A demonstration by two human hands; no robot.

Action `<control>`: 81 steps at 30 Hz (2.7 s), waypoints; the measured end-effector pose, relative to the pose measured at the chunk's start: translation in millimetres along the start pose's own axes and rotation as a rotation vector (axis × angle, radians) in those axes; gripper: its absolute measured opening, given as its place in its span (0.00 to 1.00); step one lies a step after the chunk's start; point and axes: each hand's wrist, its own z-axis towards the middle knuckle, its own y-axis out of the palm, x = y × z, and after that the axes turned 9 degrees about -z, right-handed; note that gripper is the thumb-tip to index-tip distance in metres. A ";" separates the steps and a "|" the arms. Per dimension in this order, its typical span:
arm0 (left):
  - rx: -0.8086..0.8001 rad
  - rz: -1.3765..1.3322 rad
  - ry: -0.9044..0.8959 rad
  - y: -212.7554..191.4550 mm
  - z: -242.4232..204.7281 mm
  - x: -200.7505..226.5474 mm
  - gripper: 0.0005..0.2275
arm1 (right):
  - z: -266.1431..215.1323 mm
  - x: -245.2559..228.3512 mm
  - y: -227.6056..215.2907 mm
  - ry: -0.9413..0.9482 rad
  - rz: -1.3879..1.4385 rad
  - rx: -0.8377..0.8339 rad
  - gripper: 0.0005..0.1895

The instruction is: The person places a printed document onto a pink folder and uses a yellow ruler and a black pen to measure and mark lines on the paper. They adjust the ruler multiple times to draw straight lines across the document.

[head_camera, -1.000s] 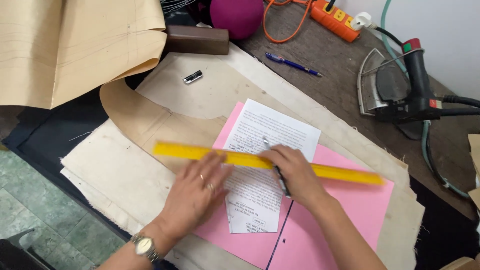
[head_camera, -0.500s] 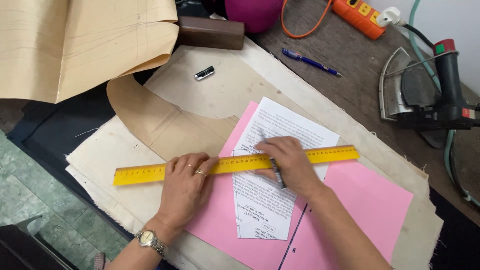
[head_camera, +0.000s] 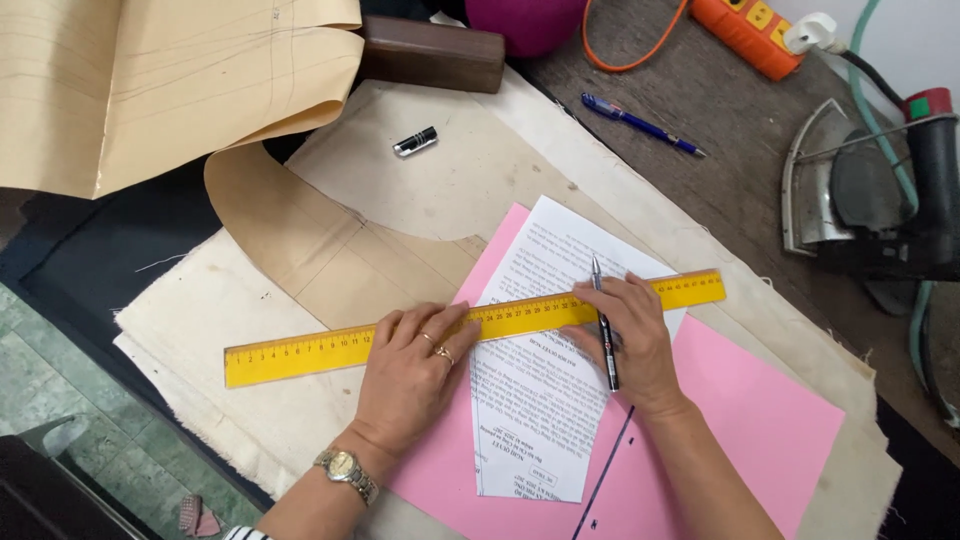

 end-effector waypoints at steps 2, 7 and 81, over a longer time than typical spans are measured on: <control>0.011 0.005 0.003 -3.5 0.8 3.1 0.14 | -1.0 0.4 0.6 -0.001 -0.003 0.015 0.22; 0.139 -0.023 0.075 -12.0 8.2 10.1 0.05 | 0.8 0.4 -2.1 -0.163 -0.056 0.062 0.22; 0.111 -0.025 0.065 -12.7 7.6 9.7 0.06 | -0.1 -0.4 -0.6 -0.130 -0.053 0.043 0.22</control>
